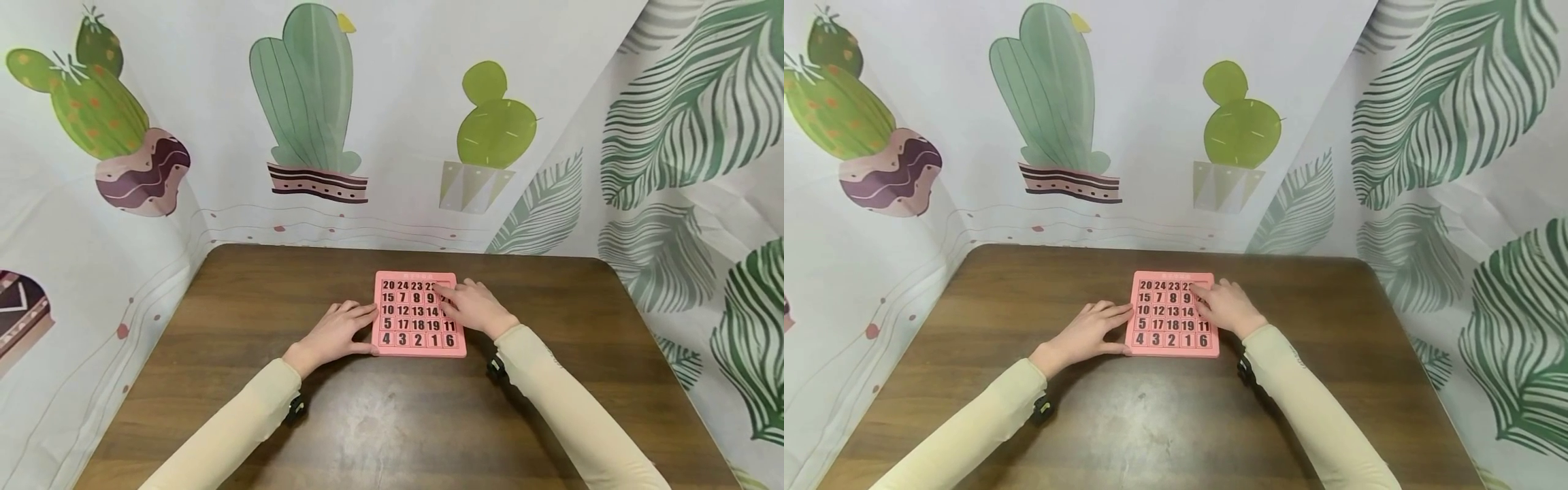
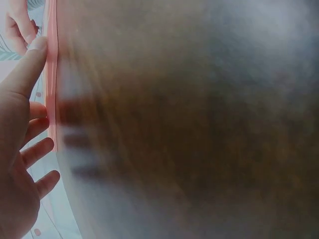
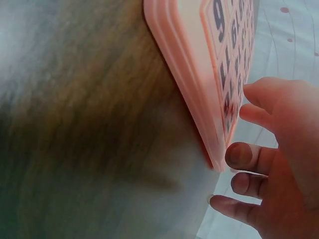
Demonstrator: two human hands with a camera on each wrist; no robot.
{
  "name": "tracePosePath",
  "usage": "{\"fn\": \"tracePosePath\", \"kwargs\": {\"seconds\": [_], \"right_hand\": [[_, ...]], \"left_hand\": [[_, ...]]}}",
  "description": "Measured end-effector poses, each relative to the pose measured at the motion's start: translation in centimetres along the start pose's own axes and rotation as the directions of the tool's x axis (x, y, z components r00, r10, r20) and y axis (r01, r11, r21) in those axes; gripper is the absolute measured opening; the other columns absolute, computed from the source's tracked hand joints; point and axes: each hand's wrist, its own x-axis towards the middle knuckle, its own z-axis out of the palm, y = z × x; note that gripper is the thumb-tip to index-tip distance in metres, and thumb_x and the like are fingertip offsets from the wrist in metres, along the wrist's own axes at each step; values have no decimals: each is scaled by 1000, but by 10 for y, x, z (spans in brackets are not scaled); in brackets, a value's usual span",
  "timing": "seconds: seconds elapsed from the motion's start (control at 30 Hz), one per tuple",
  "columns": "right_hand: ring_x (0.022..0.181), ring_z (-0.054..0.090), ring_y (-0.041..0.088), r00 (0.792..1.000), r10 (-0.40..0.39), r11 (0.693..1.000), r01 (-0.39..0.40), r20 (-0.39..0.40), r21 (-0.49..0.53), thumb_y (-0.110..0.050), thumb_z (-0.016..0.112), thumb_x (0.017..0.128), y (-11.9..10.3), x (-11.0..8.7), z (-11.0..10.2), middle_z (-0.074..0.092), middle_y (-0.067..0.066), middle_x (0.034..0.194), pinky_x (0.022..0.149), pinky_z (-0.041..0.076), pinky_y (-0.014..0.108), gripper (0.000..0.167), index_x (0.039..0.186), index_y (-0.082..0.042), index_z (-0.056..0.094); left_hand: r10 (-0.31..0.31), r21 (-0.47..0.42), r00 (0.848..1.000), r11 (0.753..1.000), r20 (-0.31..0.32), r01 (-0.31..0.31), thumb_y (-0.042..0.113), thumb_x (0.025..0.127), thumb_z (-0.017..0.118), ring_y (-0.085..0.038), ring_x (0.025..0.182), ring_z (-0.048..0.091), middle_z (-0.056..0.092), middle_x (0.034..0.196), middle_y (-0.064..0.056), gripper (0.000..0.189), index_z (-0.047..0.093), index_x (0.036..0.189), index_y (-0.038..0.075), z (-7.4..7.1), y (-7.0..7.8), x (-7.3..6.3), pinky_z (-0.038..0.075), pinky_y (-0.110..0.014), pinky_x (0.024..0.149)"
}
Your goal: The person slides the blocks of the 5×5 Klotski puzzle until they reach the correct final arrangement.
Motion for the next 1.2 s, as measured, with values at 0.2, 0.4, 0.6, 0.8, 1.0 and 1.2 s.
{"fn": "tracePosePath", "kwargs": {"seconds": [0.2,0.4,0.6,0.8,1.0,1.2], "right_hand": [[79,47,23,1000,11,1000,-11,14,1,-35,57,106,1,0,2,73,7,93,78,44,45,48,150,-16,59],[83,49,25,999,42,998,-43,15,41,-33,58,105,6,-6,0,73,11,99,88,46,52,49,151,-16,58],[84,51,26,999,49,998,-49,-7,45,-30,60,104,12,-13,0,75,12,106,87,47,52,48,150,-15,60],[84,51,27,999,48,998,-47,-16,33,-31,61,104,15,-16,0,74,12,100,85,46,51,48,150,-15,59],[83,51,27,998,62,998,-61,-26,27,-29,61,104,12,-14,0,73,11,96,83,46,49,47,148,-13,61],[91,56,30,999,33,999,-33,-16,36,-30,58,105,-1,-3,1,75,14,106,93,46,54,48,149,-14,60]], "left_hand": [[3,6,1000,1000,-11,-2,62,85,76,-33,132,51,55,155,-9,87,58,150,8,0,0,1,41,-52,104],[-6,3,1000,1000,-8,6,62,85,76,-31,132,50,55,155,-9,86,58,150,8,1,-2,1,40,-52,105],[-6,-3,1000,1000,-4,6,62,86,75,-33,133,50,55,155,-9,85,57,150,8,1,-3,0,40,-53,104],[-14,-10,1000,1000,17,14,65,85,75,-28,130,50,53,157,-7,89,56,151,9,2,-6,0,40,-51,103],[-9,-4,1000,1000,18,9,66,83,76,-28,130,51,53,156,-7,91,57,151,9,2,-7,1,41,-51,103],[-18,-15,1000,1000,20,19,66,83,76,-29,131,50,53,156,-7,91,56,151,9,4,-4,2,40,-52,105]]}}
